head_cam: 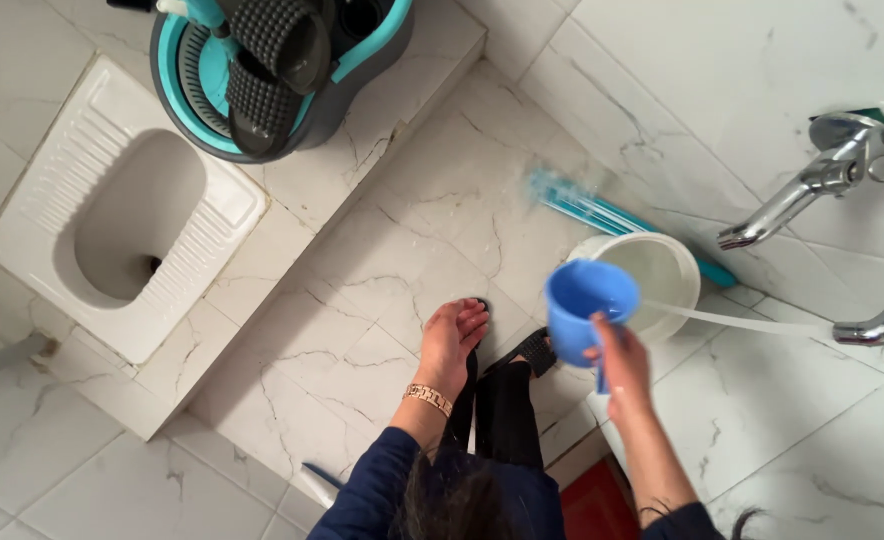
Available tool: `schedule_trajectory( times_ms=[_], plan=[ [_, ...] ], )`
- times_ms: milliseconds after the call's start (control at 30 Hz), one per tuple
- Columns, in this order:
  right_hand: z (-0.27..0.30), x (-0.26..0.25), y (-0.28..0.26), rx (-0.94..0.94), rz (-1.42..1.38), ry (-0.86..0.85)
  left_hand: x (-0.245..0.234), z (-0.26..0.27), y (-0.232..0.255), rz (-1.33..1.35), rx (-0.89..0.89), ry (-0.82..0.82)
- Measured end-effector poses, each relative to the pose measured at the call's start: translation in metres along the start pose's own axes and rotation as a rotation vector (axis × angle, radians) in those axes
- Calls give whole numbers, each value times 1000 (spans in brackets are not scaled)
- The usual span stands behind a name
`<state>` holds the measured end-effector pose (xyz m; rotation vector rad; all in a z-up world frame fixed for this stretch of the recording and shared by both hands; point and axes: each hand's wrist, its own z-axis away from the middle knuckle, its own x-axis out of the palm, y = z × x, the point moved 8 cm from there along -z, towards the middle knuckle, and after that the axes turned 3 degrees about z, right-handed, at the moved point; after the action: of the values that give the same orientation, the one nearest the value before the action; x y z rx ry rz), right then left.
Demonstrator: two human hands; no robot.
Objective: Cleaning the bathroom floor and door with a sponge and water.
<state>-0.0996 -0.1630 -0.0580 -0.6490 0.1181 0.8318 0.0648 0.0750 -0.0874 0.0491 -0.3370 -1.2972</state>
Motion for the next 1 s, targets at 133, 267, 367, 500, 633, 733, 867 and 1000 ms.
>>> schedule_trajectory(
  times_ms=[133, 267, 367, 500, 633, 733, 867, 1000],
  plan=[
    [16, 72, 21, -61, 689, -157, -25, -16, -8, -109, 65, 88],
    [51, 150, 1, -334, 922, -233, -83, -47, -26, -254, 141, 257],
    [73, 197, -1, -402, 1153, -315, -119, -49, -26, -347, 144, 403],
    [78, 232, 28, -727, 1438, -288, -129, -46, -37, -269, 26, 403],
    [97, 214, -29, -790, 1581, -303, -114, -38, -40, -212, -34, 339],
    [71, 151, -81, -512, 1575, -207, -96, -36, -39, -246, -26, 269],
    [-18, 51, -48, -652, 1502, 180, -82, -62, -48, -249, 16, 204],
    [-89, -18, 6, -711, 1622, 419, -61, -75, -58, -206, 51, 124]
  ],
)
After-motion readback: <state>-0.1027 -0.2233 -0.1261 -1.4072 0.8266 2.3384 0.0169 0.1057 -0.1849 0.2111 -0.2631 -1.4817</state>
